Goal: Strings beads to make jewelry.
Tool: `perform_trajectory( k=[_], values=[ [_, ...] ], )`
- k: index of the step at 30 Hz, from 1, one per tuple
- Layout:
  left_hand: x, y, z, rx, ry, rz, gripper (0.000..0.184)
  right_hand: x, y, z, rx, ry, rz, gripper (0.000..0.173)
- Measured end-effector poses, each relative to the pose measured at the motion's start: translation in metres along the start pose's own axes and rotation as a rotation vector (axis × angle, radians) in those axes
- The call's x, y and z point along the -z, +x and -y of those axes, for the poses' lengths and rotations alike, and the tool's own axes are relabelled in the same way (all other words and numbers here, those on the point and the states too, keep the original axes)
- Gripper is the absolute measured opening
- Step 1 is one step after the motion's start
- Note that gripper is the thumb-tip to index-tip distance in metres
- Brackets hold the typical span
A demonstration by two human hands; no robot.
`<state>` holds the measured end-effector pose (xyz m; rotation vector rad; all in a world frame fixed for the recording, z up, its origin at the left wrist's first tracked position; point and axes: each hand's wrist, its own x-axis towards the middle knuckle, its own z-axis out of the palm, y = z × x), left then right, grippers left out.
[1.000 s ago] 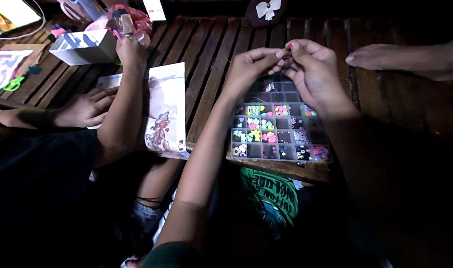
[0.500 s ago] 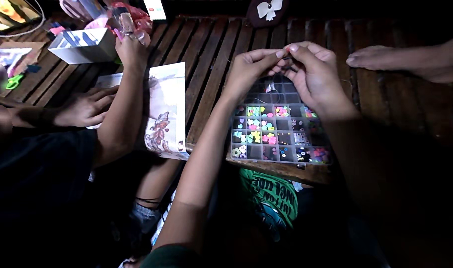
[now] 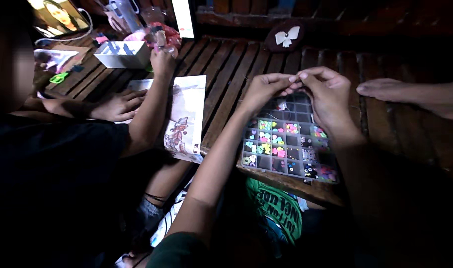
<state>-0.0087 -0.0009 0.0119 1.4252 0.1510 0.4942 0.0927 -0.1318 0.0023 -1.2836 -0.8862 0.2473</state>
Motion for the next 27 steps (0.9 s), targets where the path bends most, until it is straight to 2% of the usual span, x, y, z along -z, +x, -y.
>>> perform_trajectory(
  k=[9, 14, 19, 23, 27],
  values=[
    [0.001, 0.001, 0.002, 0.016, -0.041, -0.017, 0.015, 0.003, 0.0, -0.002, -0.053, -0.002, -0.083, 0.006],
    [0.003, 0.002, 0.005, -0.01, -0.059, -0.04, 0.016, 0.005, -0.002, -0.001, -0.103, 0.053, -0.11, 0.011],
    [-0.001, 0.001, 0.005, 0.046, -0.092, -0.079, 0.018, 0.011, -0.001, -0.003, -0.128, 0.051, -0.087, 0.016],
    [-0.006, -0.006, -0.012, 0.102, -0.029, -0.022, 0.019, 0.005, -0.001, 0.0, -0.085, 0.06, -0.089, 0.017],
    [-0.005, -0.005, -0.008, 0.062, -0.038, 0.03, 0.018, 0.004, -0.003, 0.0, -0.106, 0.07, -0.098, 0.015]
  ],
)
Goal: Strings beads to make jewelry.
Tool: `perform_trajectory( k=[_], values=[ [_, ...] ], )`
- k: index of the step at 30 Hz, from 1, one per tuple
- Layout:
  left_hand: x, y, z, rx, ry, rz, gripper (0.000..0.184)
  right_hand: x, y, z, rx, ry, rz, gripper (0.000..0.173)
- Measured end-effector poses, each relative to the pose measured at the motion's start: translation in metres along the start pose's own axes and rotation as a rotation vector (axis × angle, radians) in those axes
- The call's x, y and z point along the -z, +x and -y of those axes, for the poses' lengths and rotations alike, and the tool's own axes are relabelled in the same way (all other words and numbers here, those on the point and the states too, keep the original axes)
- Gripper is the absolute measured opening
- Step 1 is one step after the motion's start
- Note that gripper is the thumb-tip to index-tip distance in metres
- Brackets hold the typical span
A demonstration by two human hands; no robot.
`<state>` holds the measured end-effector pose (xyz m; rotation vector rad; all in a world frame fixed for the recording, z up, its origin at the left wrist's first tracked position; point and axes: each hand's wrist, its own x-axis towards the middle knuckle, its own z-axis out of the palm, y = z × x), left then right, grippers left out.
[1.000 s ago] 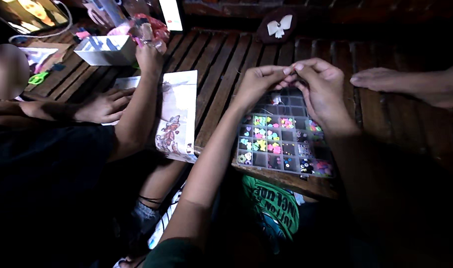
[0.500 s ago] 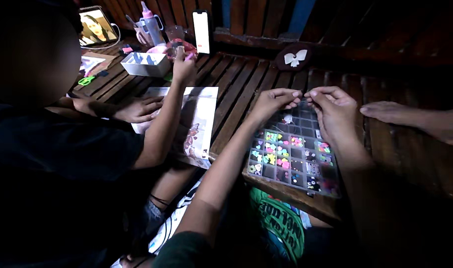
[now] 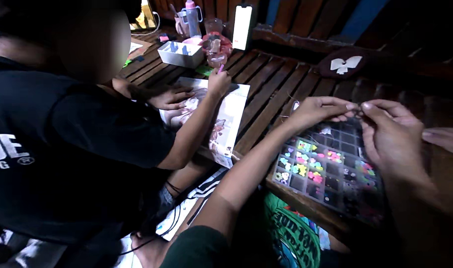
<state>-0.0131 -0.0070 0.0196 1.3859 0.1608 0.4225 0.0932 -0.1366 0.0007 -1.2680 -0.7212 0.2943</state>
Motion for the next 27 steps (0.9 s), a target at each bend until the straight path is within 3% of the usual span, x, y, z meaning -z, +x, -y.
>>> perform_trajectory(
  k=[27],
  values=[
    [-0.0021, -0.0002, 0.0018, -0.057, -0.037, 0.041, 0.017, 0.0026, -0.0012, 0.0036, 0.01, 0.026, 0.044, 0.014]
  ],
)
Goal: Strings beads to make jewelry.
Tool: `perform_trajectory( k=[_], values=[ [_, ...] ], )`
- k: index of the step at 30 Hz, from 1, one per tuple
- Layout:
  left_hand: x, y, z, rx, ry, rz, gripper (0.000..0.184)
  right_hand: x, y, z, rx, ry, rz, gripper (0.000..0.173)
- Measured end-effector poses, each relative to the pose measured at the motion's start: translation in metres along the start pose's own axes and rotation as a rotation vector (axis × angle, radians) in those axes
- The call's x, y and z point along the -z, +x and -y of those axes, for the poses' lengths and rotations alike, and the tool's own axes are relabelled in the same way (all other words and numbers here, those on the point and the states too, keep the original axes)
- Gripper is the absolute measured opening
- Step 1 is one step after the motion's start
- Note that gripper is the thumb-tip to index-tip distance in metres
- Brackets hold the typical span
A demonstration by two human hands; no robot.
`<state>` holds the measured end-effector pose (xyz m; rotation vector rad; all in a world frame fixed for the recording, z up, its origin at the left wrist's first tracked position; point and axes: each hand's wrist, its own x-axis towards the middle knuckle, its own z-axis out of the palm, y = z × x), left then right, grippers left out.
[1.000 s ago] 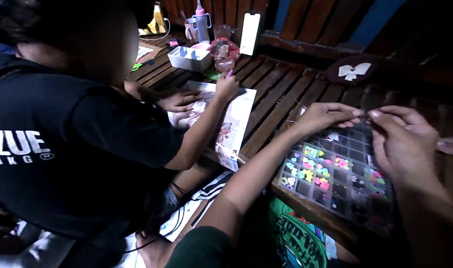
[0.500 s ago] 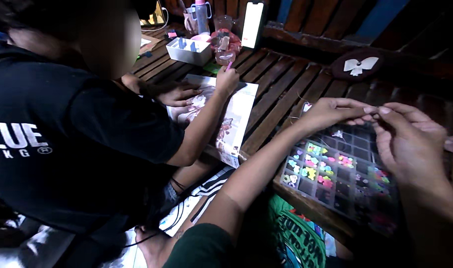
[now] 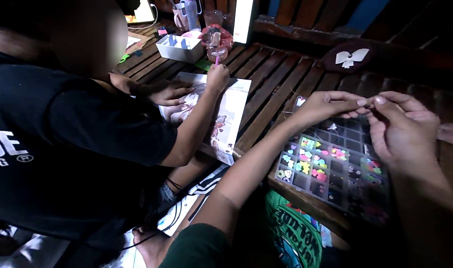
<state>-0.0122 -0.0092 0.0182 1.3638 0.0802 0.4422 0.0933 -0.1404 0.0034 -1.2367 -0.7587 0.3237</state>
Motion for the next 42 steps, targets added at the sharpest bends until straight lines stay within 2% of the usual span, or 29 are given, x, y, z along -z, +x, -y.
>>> perform_trajectory(
  k=[16, 22, 27, 33, 42],
  values=[
    [-0.004, -0.002, -0.005, 0.0, 0.028, 0.021, 0.015, 0.005, -0.002, 0.009, -0.011, 0.031, 0.071, 0.014],
    [-0.001, 0.0, 0.003, 0.013, -0.014, 0.073, 0.017, 0.001, -0.01, 0.004, -0.036, 0.153, 0.127, 0.016],
    [0.001, -0.001, 0.002, 0.024, -0.069, 0.079, 0.021, -0.002, 0.003, -0.006, -0.04, 0.31, 0.128, 0.02],
    [0.004, -0.002, 0.002, -0.016, -0.12, 0.111, 0.023, -0.004, 0.003, -0.007, -0.008, 0.351, 0.185, 0.021],
    [0.006, -0.001, 0.004, -0.024, -0.114, 0.125, 0.021, -0.005, 0.002, -0.006, -0.06, 0.387, 0.194, 0.023]
  ],
)
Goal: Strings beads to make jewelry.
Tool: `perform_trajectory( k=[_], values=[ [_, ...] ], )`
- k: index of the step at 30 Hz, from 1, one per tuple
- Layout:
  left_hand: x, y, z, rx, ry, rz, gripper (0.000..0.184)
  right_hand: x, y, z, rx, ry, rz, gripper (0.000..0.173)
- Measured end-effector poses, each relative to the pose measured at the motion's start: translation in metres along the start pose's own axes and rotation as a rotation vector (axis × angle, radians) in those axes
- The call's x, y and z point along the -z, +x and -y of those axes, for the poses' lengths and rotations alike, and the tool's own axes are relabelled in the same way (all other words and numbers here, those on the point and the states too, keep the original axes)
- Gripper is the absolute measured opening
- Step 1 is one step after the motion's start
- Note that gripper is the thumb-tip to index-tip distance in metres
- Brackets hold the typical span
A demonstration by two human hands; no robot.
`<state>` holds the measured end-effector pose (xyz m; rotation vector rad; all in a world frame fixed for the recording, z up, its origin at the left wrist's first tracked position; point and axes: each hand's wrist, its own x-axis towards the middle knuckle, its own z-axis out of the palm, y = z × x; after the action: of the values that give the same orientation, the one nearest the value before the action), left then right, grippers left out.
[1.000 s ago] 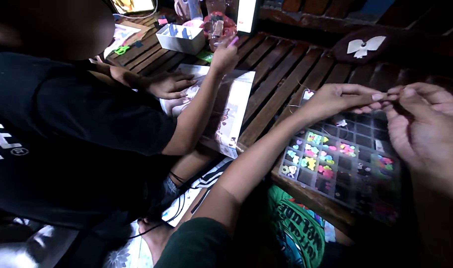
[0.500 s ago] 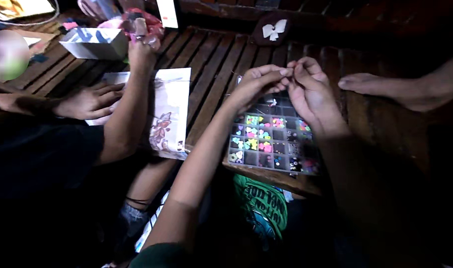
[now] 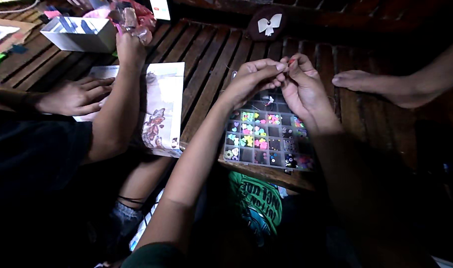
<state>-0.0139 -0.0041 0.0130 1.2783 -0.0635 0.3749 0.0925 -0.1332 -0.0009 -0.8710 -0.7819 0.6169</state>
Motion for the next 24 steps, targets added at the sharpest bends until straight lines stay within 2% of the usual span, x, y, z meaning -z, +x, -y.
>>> perform_trajectory(
  k=[16, 24],
  values=[
    [0.0001, -0.0003, -0.0017, 0.006, -0.002, 0.003, 0.021, 0.0015, 0.0002, -0.0014, 0.009, -0.014, 0.051, 0.02],
    [0.0001, -0.0002, -0.0007, 0.008, -0.023, 0.008, 0.02, -0.0008, -0.0013, 0.0001, -0.016, -0.001, 0.006, 0.024]
  ],
)
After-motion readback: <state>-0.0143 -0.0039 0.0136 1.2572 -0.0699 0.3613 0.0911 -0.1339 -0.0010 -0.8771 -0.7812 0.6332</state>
